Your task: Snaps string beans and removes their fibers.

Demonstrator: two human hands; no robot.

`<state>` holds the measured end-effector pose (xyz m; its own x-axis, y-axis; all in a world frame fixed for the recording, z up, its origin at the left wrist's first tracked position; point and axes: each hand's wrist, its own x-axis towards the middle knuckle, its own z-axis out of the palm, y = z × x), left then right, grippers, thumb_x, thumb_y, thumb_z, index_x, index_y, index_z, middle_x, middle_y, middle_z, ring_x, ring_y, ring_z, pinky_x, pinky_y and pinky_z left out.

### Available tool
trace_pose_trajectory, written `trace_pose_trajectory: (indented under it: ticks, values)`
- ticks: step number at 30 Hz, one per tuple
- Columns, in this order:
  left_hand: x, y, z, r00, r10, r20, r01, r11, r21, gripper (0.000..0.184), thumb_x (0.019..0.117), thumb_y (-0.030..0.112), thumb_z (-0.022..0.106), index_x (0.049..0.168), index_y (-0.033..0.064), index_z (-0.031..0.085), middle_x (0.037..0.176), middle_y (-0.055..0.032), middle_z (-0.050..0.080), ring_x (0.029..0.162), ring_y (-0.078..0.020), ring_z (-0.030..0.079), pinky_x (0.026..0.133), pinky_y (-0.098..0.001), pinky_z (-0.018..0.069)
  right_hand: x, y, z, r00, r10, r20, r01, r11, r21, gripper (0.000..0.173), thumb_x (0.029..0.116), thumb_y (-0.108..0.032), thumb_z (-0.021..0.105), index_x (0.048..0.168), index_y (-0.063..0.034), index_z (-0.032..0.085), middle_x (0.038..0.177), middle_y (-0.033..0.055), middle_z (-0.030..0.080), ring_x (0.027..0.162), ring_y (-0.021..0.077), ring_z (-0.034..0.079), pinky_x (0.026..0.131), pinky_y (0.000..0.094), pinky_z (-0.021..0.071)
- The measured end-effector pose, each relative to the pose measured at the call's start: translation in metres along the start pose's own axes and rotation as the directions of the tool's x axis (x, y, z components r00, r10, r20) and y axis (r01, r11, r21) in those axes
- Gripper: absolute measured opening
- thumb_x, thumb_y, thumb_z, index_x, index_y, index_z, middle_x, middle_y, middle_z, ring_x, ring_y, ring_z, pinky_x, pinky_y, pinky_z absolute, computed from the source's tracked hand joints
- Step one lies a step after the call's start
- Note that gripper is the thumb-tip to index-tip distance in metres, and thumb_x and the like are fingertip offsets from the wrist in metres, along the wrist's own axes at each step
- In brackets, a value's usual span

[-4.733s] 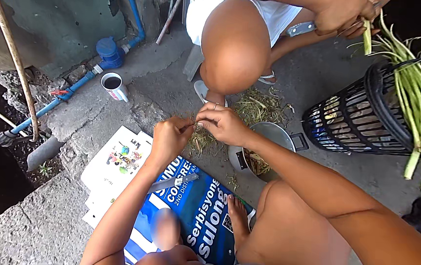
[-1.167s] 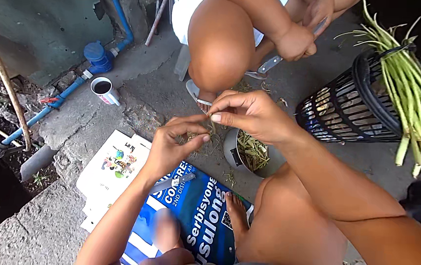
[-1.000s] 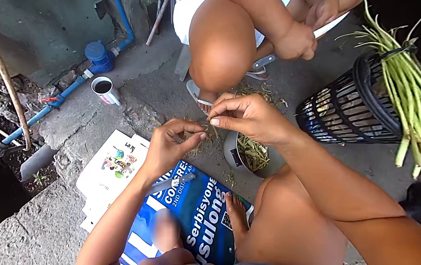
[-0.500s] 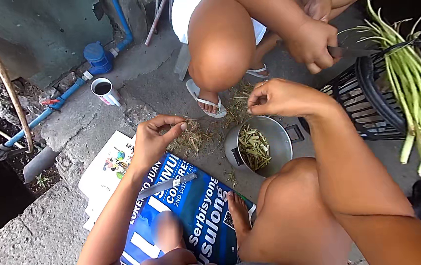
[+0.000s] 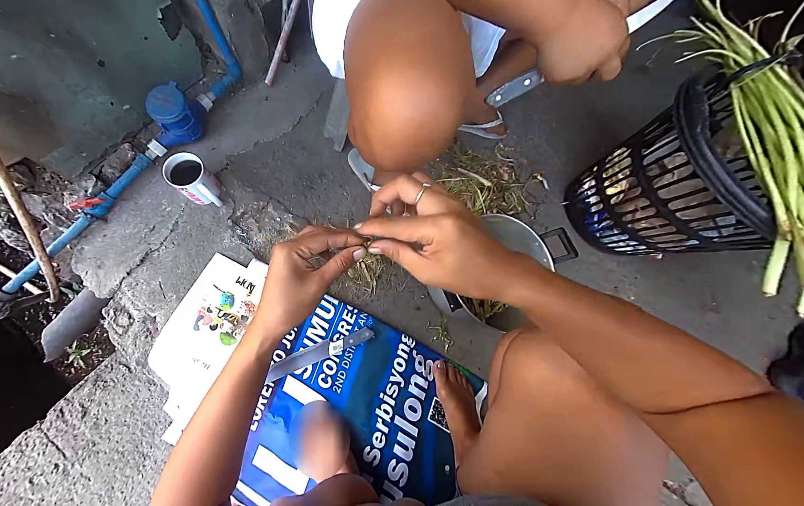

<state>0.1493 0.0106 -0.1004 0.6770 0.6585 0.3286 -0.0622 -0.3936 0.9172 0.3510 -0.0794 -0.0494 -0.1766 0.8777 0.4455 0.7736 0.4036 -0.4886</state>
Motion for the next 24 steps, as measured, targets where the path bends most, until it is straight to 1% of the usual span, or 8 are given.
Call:
trace_pose_trajectory:
  ticks: [5,8,9,11,13,16,20,24]
  values:
    - [-0.001,0.004,0.002,0.998,-0.049,-0.03,0.048,0.998,-0.037,0.009,0.0946,0.007,0.071,0.101,0.0057,0.077,0.102,0.0009,0.074,0.093,-0.0047,0.069,0.083,-0.0218,0.0575,-0.002,0.0,0.008,0.995,-0.048,-0.087,0.04,0.994,-0.098,0.013,0.0949,-0.015,0.068,0.095,-0.0103,0.081,0.104,0.0089,0.066,0.103,0.0231,0.058,0.088,0.0348,0.0488]
    - [0.0,0.005,0.004,0.996,-0.058,-0.071,0.053,0.996,-0.071,0.008,0.094,0.01,0.072,0.099,0.0059,0.078,0.116,-0.0021,0.073,0.104,-0.0073,0.069,0.088,-0.0235,0.0578,-0.002,-0.002,0.012,0.986,-0.06,-0.153,0.044,0.993,-0.107,0.012,0.0926,-0.013,0.069,0.092,-0.0087,0.08,0.101,0.0097,0.066,0.101,0.0243,0.059,0.087,0.0366,0.0489]
    - [-0.001,0.005,0.005,0.994,-0.063,-0.092,0.056,0.995,-0.077,0.009,0.0937,0.011,0.073,0.099,0.0061,0.078,0.12,-0.0032,0.072,0.107,-0.0086,0.068,0.089,-0.0242,0.0576,-0.002,-0.002,0.014,0.983,-0.047,-0.179,0.032,0.996,-0.086,0.011,0.0916,-0.012,0.069,0.091,-0.0081,0.079,0.1,0.0097,0.066,0.1,0.024,0.058,0.086,0.0367,0.0481]
    - [-0.001,0.006,0.007,0.988,-0.067,-0.136,0.055,0.995,-0.087,0.009,0.0935,0.013,0.073,0.098,0.0073,0.079,0.125,-0.0032,0.07,0.108,-0.0094,0.067,0.088,-0.0244,0.0573,-0.002,-0.003,0.018,0.977,0.018,-0.214,-0.016,1.0,0.011,0.01,0.0904,-0.011,0.069,0.09,-0.0077,0.079,0.101,0.0081,0.065,0.1,0.0198,0.057,0.086,0.0324,0.048]
    - [-0.002,0.008,0.009,0.984,-0.061,-0.167,0.044,0.993,-0.105,0.009,0.0943,0.012,0.072,0.097,0.007,0.079,0.126,-0.0028,0.068,0.108,-0.009,0.066,0.089,-0.024,0.0575,-0.001,-0.002,0.022,0.971,0.093,-0.221,-0.061,0.987,0.148,0.01,0.0893,-0.01,0.07,0.089,-0.0069,0.079,0.101,0.006,0.065,0.1,0.0151,0.058,0.087,0.0283,0.0489]
    - [-0.002,0.011,0.01,0.974,-0.105,-0.199,0.067,0.979,-0.19,0.011,0.0961,0.009,0.068,0.098,0.0078,0.078,0.127,-0.0011,0.064,0.112,-0.0078,0.062,0.091,-0.0226,0.0557,-0.001,-0.003,0.027,0.963,0.173,-0.206,-0.102,0.944,0.313,0.009,0.0884,-0.005,0.069,0.088,-0.0042,0.078,0.101,0.0061,0.065,0.103,0.0135,0.058,0.09,0.0284,0.0489]
    - [0.001,0.008,0.003,0.954,-0.189,-0.232,0.091,0.922,-0.376,0.017,0.0983,0.007,0.062,0.098,0.0115,0.078,0.122,0.0032,0.067,0.11,-0.0065,0.063,0.091,-0.0232,0.0538,-0.003,0.0,0.031,0.952,0.272,-0.14,-0.198,0.896,0.397,0.008,0.089,-0.005,0.07,0.089,-0.0042,0.078,0.102,0.0045,0.064,0.101,0.008,0.059,0.087,0.0211,0.0503]
    - [0.002,0.004,-0.009,0.921,-0.292,-0.259,0.112,0.833,-0.542,0.022,0.1029,0.007,0.055,0.101,0.0125,0.077,0.101,0.0041,0.073,0.091,-0.0045,0.067,0.082,-0.0216,0.0559,-0.005,0.012,0.036,0.939,0.333,-0.087,-0.272,0.873,0.405,0.009,0.0889,-0.003,0.07,0.09,-0.0032,0.079,0.102,0.0056,0.063,0.098,0.008,0.059,0.084,0.0212,0.0501]
